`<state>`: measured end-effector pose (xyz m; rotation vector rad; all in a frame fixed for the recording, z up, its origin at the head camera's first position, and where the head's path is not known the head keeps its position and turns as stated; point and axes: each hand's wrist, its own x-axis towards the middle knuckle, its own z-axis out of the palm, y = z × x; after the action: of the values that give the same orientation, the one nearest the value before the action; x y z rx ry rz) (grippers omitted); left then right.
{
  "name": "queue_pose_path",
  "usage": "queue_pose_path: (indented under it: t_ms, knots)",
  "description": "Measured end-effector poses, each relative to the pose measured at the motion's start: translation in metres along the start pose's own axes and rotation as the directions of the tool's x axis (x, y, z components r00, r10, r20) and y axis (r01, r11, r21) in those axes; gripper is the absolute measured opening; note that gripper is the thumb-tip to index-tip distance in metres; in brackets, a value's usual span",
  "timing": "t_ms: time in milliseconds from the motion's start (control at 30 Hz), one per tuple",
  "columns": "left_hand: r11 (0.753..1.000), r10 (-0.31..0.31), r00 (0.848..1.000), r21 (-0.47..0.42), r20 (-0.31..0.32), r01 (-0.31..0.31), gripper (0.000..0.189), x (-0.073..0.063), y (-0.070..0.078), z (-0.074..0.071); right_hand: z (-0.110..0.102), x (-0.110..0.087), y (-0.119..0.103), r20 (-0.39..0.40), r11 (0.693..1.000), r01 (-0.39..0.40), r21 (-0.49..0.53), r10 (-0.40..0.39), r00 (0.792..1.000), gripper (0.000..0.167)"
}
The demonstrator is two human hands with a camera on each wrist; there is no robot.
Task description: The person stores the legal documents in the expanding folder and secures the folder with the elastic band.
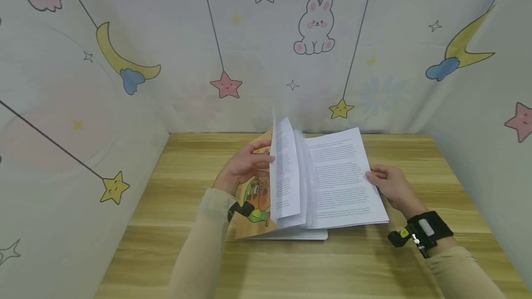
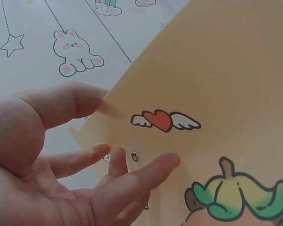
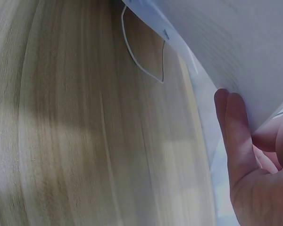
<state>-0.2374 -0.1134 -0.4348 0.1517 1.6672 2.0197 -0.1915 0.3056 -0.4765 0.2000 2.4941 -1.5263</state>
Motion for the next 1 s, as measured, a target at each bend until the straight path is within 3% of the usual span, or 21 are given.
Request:
queue_pose_path:
  t_ms: [800,1000]
  knots:
    - [1.0,-0.004,1.0,0.012,-0.008,0.004,0.069,0.0,0.0001,0.0013,0.0062,0.0031,-0.0011,0.024,1.0,0.016,0.026,-0.017,1.0,0.049]
    - [1.0,-0.002,1.0,0.013,-0.01,0.002,0.068,-0.0001,0.0001,0.0011,0.0006,-0.0008,-0.0051,0.072,1.0,-0.001,-0.031,0.003,0.997,0.051]
